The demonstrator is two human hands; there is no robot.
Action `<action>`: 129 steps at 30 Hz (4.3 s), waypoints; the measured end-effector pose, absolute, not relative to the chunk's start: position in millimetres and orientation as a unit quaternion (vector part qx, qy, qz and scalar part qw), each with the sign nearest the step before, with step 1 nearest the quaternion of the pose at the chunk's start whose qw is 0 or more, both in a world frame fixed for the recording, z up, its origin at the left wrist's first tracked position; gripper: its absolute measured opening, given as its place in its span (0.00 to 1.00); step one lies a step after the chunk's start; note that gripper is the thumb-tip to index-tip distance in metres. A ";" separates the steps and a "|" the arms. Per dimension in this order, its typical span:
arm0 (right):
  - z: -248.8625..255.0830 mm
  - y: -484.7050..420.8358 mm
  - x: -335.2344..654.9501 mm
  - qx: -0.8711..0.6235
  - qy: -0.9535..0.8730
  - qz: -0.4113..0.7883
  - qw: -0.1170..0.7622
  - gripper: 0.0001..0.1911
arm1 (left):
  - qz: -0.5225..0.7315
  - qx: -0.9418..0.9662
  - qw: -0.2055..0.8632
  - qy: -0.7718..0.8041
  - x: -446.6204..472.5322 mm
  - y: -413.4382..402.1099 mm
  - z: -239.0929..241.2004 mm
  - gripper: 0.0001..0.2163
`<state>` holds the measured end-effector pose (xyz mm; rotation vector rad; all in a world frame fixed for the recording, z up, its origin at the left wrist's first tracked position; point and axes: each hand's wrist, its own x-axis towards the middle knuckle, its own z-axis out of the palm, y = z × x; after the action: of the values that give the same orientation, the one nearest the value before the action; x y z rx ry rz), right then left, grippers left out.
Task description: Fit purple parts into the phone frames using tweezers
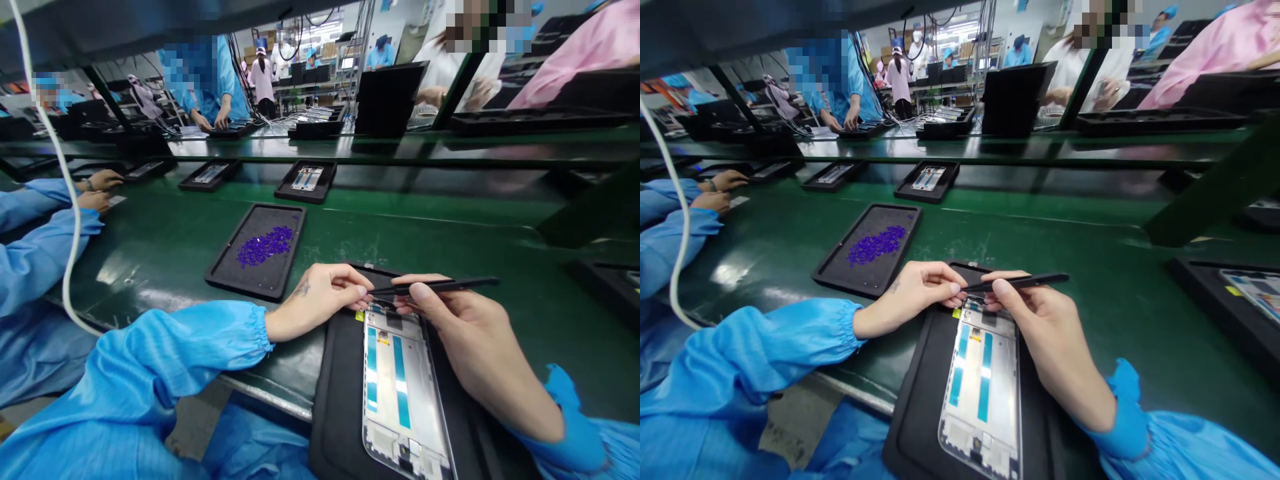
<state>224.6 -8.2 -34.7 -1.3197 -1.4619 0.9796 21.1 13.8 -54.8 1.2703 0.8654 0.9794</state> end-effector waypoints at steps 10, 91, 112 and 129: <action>-43.7 -3.1 225.7 -0.534 -0.537 0.446 0.476 0.21 | 0.423 0.546 0.627 0.360 21.5 13.4 -56.6 0.09; -22.7 2.8 239.8 -0.534 -0.683 0.329 0.375 0.09 | 0.374 0.926 -0.052 0.001 12.1 -24.0 -42.1 0.21; -25.4 3.2 242.7 -0.534 -0.720 0.296 0.328 0.10 | 0.449 0.882 -0.138 -0.017 16.2 -22.8 -50.0 0.28; -24.6 1.7 240.4 -0.524 -0.745 0.261 0.320 0.11 | 0.458 0.877 -0.148 -0.017 17.2 -21.4 -50.5 0.28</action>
<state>240.4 1.7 -24.6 -1.3773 -1.9584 0.6864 17.2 -21.4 -50.5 3.0478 -0.0593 1.5909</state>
